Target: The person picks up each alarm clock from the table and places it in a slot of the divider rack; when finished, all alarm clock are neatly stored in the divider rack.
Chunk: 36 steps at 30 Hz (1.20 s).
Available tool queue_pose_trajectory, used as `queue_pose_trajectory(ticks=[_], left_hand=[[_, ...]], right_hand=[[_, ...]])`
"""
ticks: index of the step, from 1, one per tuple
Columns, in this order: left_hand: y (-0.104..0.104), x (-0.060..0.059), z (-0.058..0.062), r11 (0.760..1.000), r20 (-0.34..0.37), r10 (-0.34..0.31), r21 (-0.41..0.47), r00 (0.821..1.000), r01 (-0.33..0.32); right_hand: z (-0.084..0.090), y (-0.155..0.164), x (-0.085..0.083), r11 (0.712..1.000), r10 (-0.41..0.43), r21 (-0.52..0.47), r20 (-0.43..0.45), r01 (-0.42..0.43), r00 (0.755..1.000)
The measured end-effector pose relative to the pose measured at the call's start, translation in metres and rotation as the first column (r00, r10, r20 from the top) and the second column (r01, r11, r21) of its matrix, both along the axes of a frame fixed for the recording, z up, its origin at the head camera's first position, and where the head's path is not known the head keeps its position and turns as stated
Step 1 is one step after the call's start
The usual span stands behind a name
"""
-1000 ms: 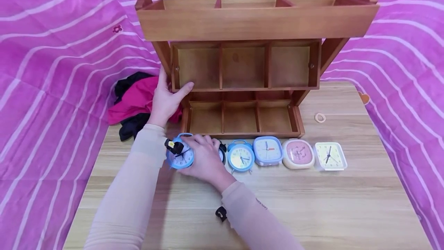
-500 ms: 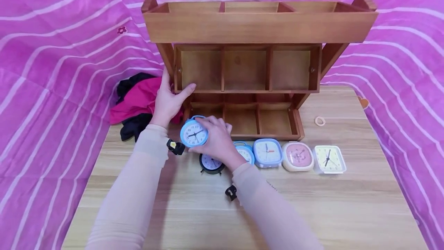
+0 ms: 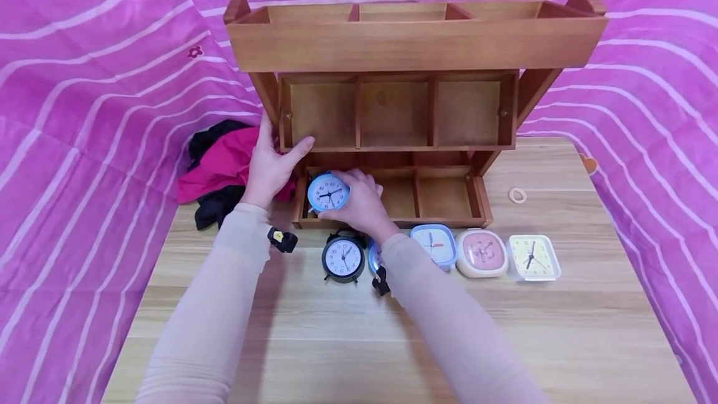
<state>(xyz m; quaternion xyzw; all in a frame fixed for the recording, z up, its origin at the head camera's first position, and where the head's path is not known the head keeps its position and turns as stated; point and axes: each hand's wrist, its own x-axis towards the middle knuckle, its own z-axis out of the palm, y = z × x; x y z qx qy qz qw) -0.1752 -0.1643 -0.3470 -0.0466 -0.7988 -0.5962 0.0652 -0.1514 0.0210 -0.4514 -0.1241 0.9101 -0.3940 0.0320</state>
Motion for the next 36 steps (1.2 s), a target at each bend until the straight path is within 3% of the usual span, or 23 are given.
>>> queue_pose_trajectory(ticks=[13,22,29,36], left_hand=[[-0.001,-0.002,0.000,1.000,-0.008,-0.001,-0.005,1.000,0.001],[0.002,-0.001,0.001,1.000,0.005,0.005,-0.018,1.000,-0.005],[0.002,-0.002,-0.001,1.000,0.002,0.008,-0.013,1.000,-0.008],[0.000,-0.002,-0.003,1.000,0.003,0.008,-0.009,1.000,-0.008]], right_hand=[[-0.010,0.001,-0.016,0.997,0.010,0.074,0.113,-0.018,0.994],[-0.014,0.005,-0.019,0.986,0.068,0.142,0.106,-0.082,0.992],[-0.015,0.007,-0.022,0.956,0.128,0.248,0.120,-0.154,0.985],[-0.015,0.004,-0.021,0.951,0.120,0.267,0.148,-0.156,0.982]])
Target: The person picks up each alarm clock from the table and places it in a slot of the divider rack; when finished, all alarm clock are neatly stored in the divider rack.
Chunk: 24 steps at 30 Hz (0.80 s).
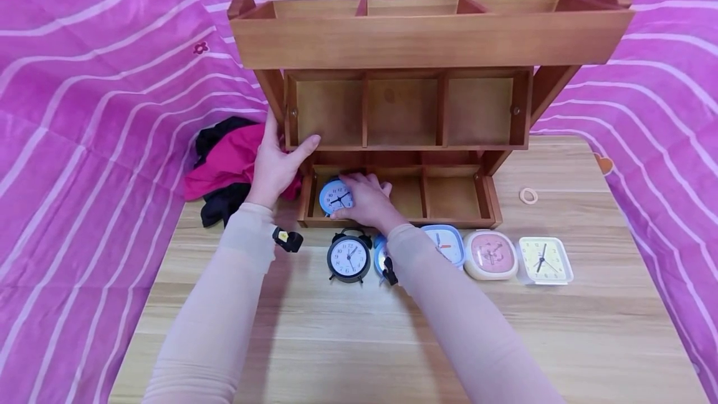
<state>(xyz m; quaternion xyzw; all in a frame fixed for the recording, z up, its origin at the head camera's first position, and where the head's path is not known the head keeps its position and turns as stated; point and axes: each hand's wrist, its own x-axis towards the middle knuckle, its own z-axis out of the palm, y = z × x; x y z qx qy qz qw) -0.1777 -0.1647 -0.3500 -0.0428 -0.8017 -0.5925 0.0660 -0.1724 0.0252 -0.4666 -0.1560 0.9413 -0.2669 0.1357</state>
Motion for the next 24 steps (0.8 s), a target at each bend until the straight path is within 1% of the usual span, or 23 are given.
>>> queue_pose_trajectory(ticks=[5,7,10,13,17,21,24], left_hand=[[-0.004,0.001,0.000,1.000,0.007,0.009,-0.015,1.000,-0.009],[-0.006,0.001,0.000,1.000,0.002,0.010,-0.019,1.000,-0.009],[-0.007,0.001,0.000,1.000,-0.008,-0.002,-0.017,1.000,0.002],[-0.008,0.002,0.001,1.000,-0.012,-0.014,-0.009,1.000,0.014],[-0.008,0.002,-0.001,1.000,-0.013,-0.005,-0.007,1.000,0.005],[-0.010,-0.008,-0.014,1.000,-0.011,-0.002,-0.017,1.000,0.002],[-0.013,-0.017,-0.026,1.000,-0.018,-0.004,-0.023,1.000,0.004]], right_hand=[[0.003,-0.004,0.003,1.000,-0.010,-0.014,-0.003,0.010,1.000],[0.004,-0.005,0.005,1.000,-0.005,-0.026,-0.019,0.005,1.000],[0.007,-0.005,0.009,0.999,0.023,-0.047,-0.059,-0.025,0.998],[0.012,-0.004,0.018,0.995,0.067,-0.072,-0.114,-0.076,0.991],[0.023,-0.002,0.036,0.987,0.101,-0.108,-0.156,-0.118,0.983],[0.032,0.001,0.057,0.988,0.074,-0.121,-0.163,-0.095,0.984],[0.035,0.004,0.071,0.991,0.057,-0.109,-0.168,-0.076,0.984]])
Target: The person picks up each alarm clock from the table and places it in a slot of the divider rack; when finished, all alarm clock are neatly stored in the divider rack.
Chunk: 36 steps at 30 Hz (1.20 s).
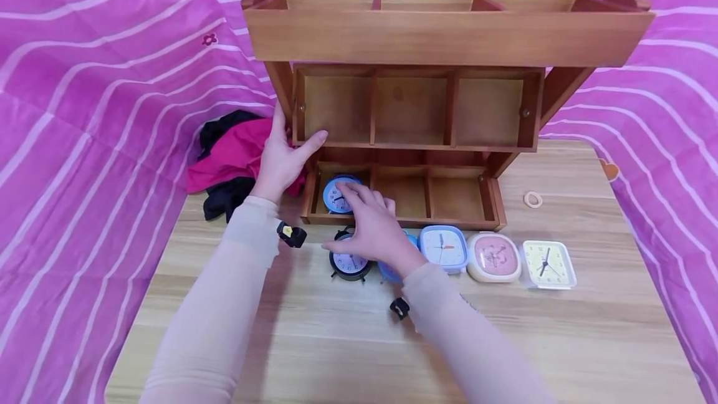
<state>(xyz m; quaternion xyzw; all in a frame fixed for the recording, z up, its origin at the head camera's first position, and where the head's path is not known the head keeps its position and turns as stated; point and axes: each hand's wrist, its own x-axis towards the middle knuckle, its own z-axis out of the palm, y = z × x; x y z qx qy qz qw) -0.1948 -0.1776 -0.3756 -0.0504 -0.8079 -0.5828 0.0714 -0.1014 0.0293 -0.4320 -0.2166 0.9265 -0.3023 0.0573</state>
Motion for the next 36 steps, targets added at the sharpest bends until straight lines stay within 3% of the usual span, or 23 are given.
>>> queue_pose_trajectory(ticks=[7,14,24,29,36], left_hand=[[-0.005,-0.003,-0.004,1.000,0.008,0.005,-0.028,1.000,-0.005],[-0.006,-0.003,-0.005,0.999,0.024,0.011,-0.036,1.000,-0.010],[-0.006,-0.004,-0.008,0.999,0.043,0.018,-0.030,0.999,-0.017],[-0.004,-0.005,-0.006,1.000,0.025,0.006,-0.020,1.000,-0.005],[0.009,0.014,0.022,1.000,0.033,-0.009,0.001,0.999,0.009]], right_hand=[[-0.010,0.002,0.031,0.997,-0.027,0.066,0.005,0.026,1.000],[-0.028,0.001,0.052,0.989,-0.044,0.144,0.013,0.041,0.999],[-0.046,0.003,0.060,0.970,-0.090,0.224,-0.007,0.090,0.996],[-0.048,0.007,0.060,0.975,-0.104,0.192,-0.035,0.109,0.994],[-0.052,0.010,0.062,0.985,-0.136,0.106,-0.045,0.140,0.990]])
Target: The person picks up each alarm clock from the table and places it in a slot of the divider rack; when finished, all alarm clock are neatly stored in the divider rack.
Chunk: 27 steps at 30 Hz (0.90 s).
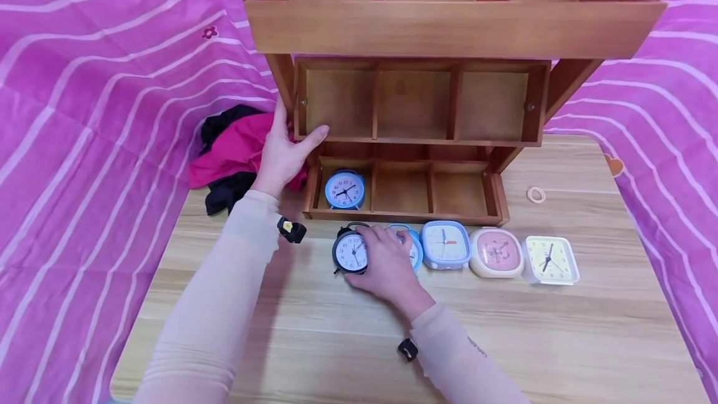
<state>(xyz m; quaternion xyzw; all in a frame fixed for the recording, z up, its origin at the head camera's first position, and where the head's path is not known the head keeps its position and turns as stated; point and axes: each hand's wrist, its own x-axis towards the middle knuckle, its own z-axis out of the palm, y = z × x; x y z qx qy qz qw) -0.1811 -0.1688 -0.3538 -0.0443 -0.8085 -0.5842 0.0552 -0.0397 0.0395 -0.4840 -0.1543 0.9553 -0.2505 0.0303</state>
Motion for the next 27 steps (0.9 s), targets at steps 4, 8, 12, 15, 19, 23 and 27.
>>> queue_pose_trajectory(ticks=[4,8,12,15,19,23,27], left_hand=[[0.001,0.001,0.002,1.000,0.002,0.002,0.003,1.000,-0.002],[0.001,0.001,0.003,1.000,0.011,-0.002,0.005,1.000,0.002],[0.000,0.002,0.004,1.000,0.018,-0.004,0.012,1.000,0.004],[0.000,0.002,0.005,1.000,0.025,-0.006,0.015,1.000,0.006],[0.000,0.002,0.005,1.000,0.030,-0.007,0.010,1.000,0.006],[-0.001,0.002,0.005,1.000,0.031,-0.007,0.010,0.999,0.006],[0.000,0.003,0.006,1.000,0.027,-0.010,0.014,1.000,0.009]], right_hand=[[-0.002,0.002,0.000,1.000,0.006,-0.030,-0.011,-0.007,1.000],[0.001,0.003,0.001,0.998,-0.001,-0.066,-0.001,0.001,1.000],[0.011,0.004,0.002,0.992,-0.004,-0.126,0.018,0.006,1.000],[0.019,0.006,0.003,0.988,0.002,-0.153,0.024,0.002,1.000],[0.028,0.009,0.002,0.983,0.010,-0.184,0.014,-0.007,1.000],[0.037,0.016,-0.005,0.975,0.011,-0.224,-0.011,-0.013,1.000],[0.044,0.026,-0.016,0.955,0.009,-0.296,-0.017,-0.014,1.000]])
